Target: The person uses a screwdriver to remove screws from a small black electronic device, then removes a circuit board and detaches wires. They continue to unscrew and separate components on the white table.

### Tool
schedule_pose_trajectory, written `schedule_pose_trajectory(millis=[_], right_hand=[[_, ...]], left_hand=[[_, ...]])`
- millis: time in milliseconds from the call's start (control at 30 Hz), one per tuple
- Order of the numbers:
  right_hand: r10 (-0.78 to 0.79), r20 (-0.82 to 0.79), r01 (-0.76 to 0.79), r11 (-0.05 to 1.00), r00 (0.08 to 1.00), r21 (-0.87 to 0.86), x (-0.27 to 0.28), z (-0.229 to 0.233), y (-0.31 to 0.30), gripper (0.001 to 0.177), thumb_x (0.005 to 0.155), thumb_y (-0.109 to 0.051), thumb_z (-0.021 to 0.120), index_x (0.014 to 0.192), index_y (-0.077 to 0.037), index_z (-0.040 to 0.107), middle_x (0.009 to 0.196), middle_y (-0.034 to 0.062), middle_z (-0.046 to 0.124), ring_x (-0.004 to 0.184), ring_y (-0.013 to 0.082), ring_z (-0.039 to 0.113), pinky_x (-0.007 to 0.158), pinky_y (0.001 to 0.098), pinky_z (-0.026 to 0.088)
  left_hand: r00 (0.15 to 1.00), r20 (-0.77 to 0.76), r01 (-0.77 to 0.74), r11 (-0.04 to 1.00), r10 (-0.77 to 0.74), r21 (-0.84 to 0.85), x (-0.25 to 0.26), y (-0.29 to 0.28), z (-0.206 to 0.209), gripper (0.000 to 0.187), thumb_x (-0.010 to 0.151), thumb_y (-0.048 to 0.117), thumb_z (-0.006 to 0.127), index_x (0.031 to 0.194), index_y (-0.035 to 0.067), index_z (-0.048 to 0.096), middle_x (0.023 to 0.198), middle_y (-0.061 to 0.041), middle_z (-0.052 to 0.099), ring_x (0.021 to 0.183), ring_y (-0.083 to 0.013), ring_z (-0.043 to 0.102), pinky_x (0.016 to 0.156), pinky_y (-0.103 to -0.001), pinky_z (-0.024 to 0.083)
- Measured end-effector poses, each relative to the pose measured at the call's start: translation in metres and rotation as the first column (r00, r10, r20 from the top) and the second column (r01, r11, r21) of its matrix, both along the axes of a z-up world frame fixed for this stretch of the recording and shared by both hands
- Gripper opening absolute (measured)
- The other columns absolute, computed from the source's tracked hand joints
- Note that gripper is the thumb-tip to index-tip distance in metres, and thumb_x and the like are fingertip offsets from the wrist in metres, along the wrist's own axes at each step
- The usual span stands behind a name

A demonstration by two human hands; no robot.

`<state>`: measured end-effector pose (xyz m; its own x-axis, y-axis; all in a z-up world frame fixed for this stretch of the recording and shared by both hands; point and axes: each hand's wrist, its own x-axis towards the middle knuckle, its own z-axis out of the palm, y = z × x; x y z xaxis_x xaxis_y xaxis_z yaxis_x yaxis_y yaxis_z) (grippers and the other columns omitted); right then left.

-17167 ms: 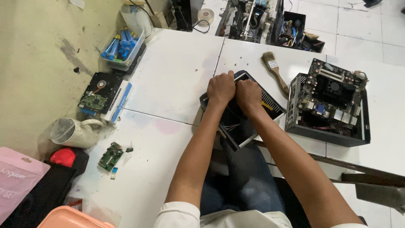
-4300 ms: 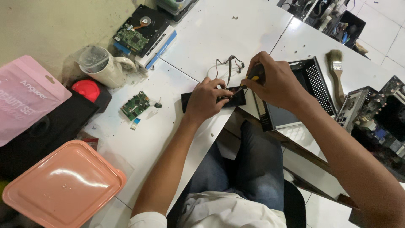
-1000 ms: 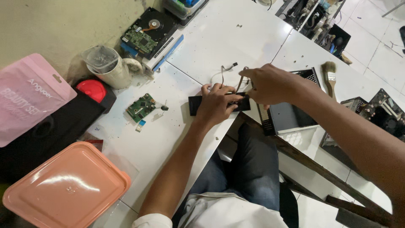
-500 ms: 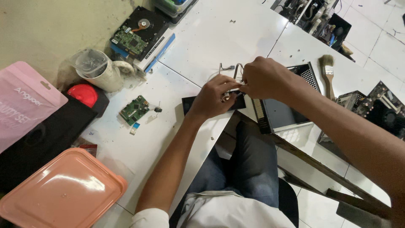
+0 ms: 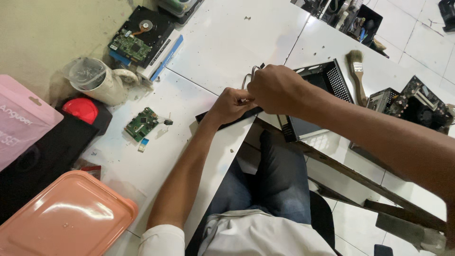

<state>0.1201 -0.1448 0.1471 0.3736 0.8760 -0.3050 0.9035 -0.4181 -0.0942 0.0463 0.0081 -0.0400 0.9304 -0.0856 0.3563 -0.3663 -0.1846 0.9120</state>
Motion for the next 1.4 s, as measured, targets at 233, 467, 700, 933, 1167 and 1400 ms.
schedule_pose_trajectory(millis=[233,467,700,933,1167,1400], right_hand=[[0.214,0.107,-0.200,0.971,0.971,-0.132,0.012,0.018,-0.003,0.016,0.096,-0.024,0.076,0.108,-0.014,0.078,0.087,0.0049,0.073,0.074,0.0201,0.077,0.066,0.0295,0.062],[-0.080,-0.048,0.073,0.987,0.996,-0.145,0.012,0.035,-0.001,0.050,0.095,-0.046,0.077,0.129,-0.009,0.072,0.102,0.0165,0.075,0.066,0.0226,0.077,0.067,0.0353,0.066],[-0.086,-0.142,0.061,0.983,0.986,-0.173,0.041,0.009,0.006,0.046,0.109,-0.032,0.059,0.072,-0.006,0.067,0.051,0.0073,0.058,0.034,0.0116,0.046,0.036,0.0273,0.041],[-0.085,-0.049,0.077,0.985,0.995,-0.151,0.022,0.023,0.010,0.028,0.102,-0.026,0.067,0.082,-0.008,0.075,0.051,0.0039,0.060,0.031,0.0089,0.047,0.033,0.0224,0.041],[-0.087,-0.099,0.078,0.992,0.991,-0.098,0.002,0.030,0.011,0.022,0.101,-0.020,0.069,0.100,0.001,0.076,0.068,0.0139,0.062,0.044,0.0189,0.057,0.043,0.0286,0.044],[0.111,0.069,-0.102,0.988,0.991,-0.116,0.003,0.048,0.005,0.058,0.086,-0.044,0.088,0.133,-0.012,0.072,0.103,0.0124,0.072,0.088,0.0262,0.077,0.071,0.0352,0.068]], left_hand=[[1.000,0.007,0.005,1.000,-0.004,-0.020,-0.012,-0.002,0.038,0.013,0.099,0.018,0.080,0.111,0.015,0.084,0.093,-0.018,0.081,0.086,-0.0262,0.079,0.066,-0.036,0.057],[0.994,0.064,-0.083,0.996,0.083,-0.014,-0.002,-0.005,0.024,0.012,0.100,0.020,0.081,0.111,0.015,0.084,0.087,-0.016,0.081,0.082,-0.0244,0.081,0.061,-0.031,0.059],[0.993,0.010,-0.116,0.992,0.116,-0.044,-0.003,-0.004,0.026,0.015,0.096,0.015,0.084,0.111,0.016,0.085,0.095,-0.017,0.082,0.085,-0.0276,0.082,0.063,-0.033,0.063],[0.995,-0.028,-0.100,0.992,0.098,-0.081,-0.002,-0.003,0.029,0.018,0.094,0.014,0.087,0.112,0.013,0.084,0.095,-0.017,0.083,0.085,-0.0238,0.082,0.063,-0.031,0.062],[0.992,0.006,-0.126,0.988,0.127,-0.090,-0.008,-0.003,0.042,0.015,0.089,0.013,0.090,0.103,0.014,0.086,0.091,-0.014,0.083,0.090,-0.0297,0.082,0.070,-0.036,0.064],[0.989,-0.004,-0.151,0.983,0.151,-0.103,-0.001,-0.005,0.034,0.017,0.085,0.011,0.093,0.099,0.017,0.087,0.088,-0.011,0.083,0.088,-0.0238,0.082,0.071,-0.031,0.063]])
